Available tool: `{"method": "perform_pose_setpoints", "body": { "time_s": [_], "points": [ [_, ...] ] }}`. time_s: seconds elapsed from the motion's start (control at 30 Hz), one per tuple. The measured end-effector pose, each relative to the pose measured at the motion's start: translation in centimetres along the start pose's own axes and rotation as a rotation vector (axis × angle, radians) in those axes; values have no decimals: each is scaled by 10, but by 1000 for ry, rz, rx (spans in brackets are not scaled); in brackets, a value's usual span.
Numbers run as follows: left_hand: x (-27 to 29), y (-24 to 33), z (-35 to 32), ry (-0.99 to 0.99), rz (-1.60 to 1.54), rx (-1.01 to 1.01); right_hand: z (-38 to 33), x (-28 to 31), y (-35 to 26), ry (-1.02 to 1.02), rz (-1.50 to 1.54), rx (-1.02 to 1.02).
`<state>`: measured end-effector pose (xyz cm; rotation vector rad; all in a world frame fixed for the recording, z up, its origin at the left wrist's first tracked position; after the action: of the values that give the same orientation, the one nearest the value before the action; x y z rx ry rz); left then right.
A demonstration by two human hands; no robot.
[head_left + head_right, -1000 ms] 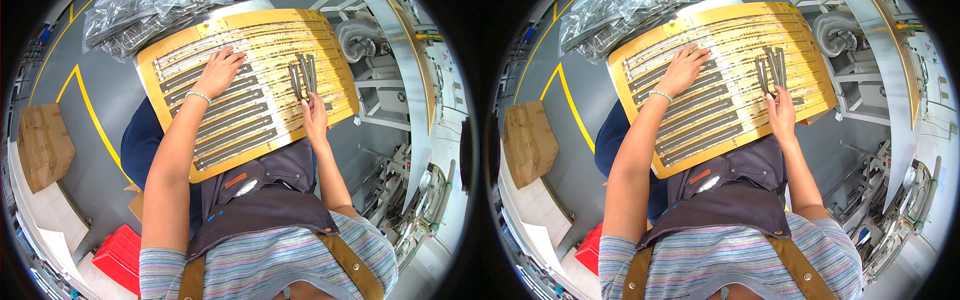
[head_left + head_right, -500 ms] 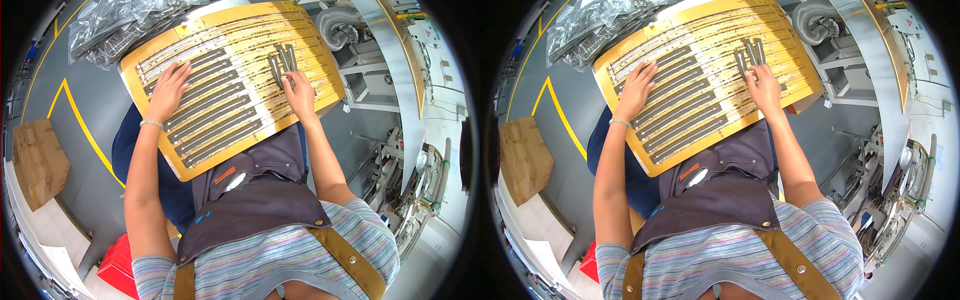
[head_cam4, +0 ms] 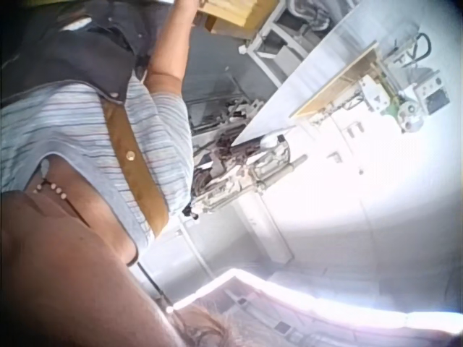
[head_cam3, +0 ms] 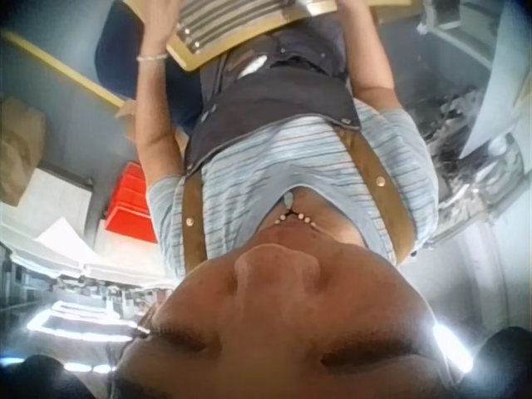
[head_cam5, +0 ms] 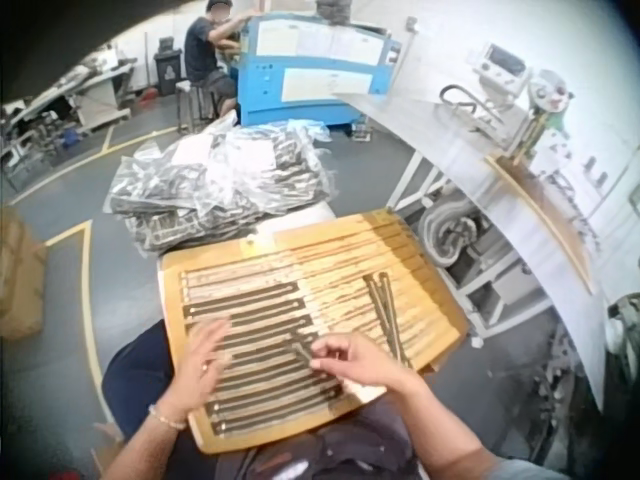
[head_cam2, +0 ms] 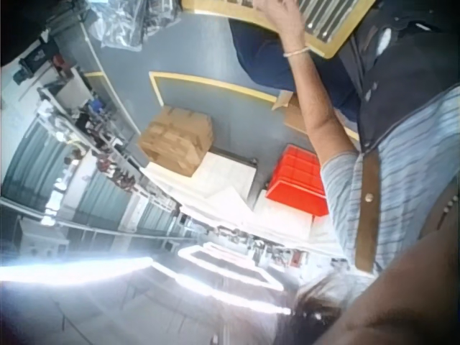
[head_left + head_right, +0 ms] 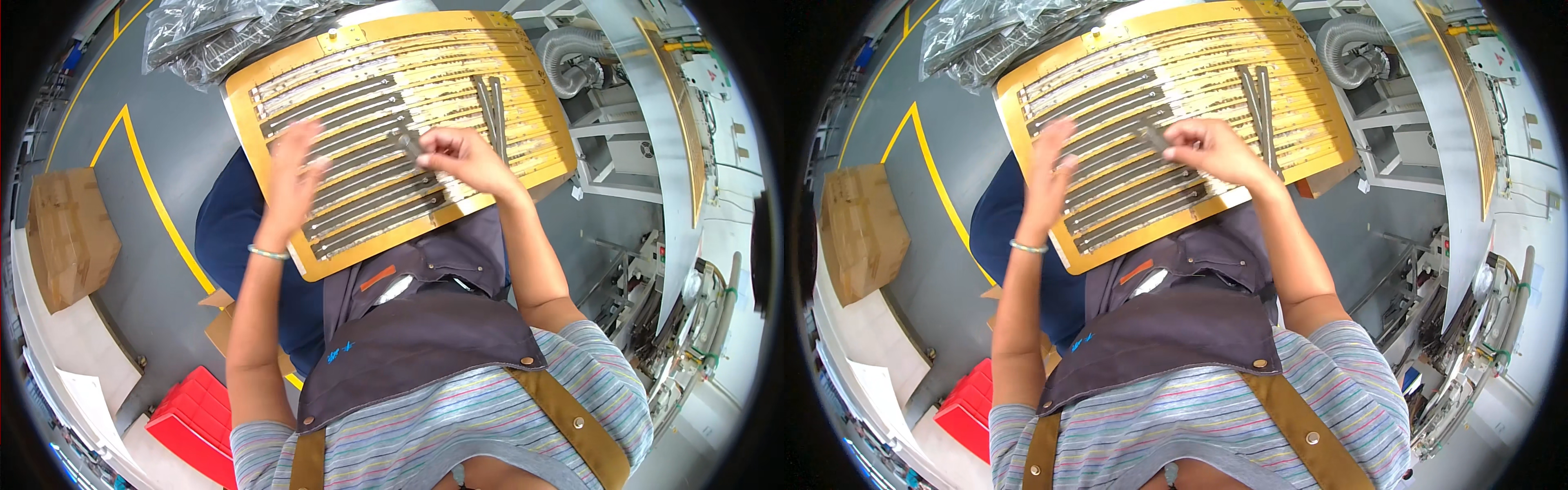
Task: Arranging and inserting small metal slats or frames into patterned wooden board templates, sorting them, and flipping/stacking the finished boards.
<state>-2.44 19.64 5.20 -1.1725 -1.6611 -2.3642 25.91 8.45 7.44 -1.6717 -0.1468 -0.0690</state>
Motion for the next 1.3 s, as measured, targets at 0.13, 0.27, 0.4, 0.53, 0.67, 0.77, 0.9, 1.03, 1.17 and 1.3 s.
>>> {"method": "perform_pose_setpoints", "body": {
  "time_s": [0.13, 0.27, 0.4, 0.53, 0.67, 0.77, 0.9, 1.03, 1.17, 1.3],
  "points": [
    [-52, 73, -16, -375, -699, 145, 4, -54, -51, -119, 255, 16],
    [-58, 68, -19, -610, -1241, 464, 16, -49, -36, -160, 212, 48],
    [-50, 47, -24, -522, -1175, 528, 16, -51, -30, -384, 276, -4],
    [-37, 35, -28, -275, -744, 447, 13, -55, -38, -429, 170, 86],
    [-13, 55, -23, -34, -395, 231, 14, -60, -41, -334, 193, 54],
    [-1, 61, -22, -12, -358, 208, 23, -57, -22, -267, 154, -197],
    [5, 38, -31, -190, -410, 378, 27, -49, -15, -279, 83, -171],
    [20, -31, -40, -325, -511, 545, 44, -13, 31, -169, 80, -240],
    [42, -89, -14, -210, -573, 639, 83, 14, 47, -121, 47, -190],
    [39, -123, 36, 126, -472, 715, 137, 14, 41, -45, -181, -175]
  ]
}}
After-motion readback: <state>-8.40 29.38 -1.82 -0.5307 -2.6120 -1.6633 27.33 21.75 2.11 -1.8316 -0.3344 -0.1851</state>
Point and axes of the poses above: each hand's wrist, its own z-axis towards the middle knuckle, its own x-axis out of the back of the hand, y = z × x, the point moved 5 cm from there along z, towards the middle knuckle, and after that the axes turned 10 degrees about x, right-handed, at the moved point
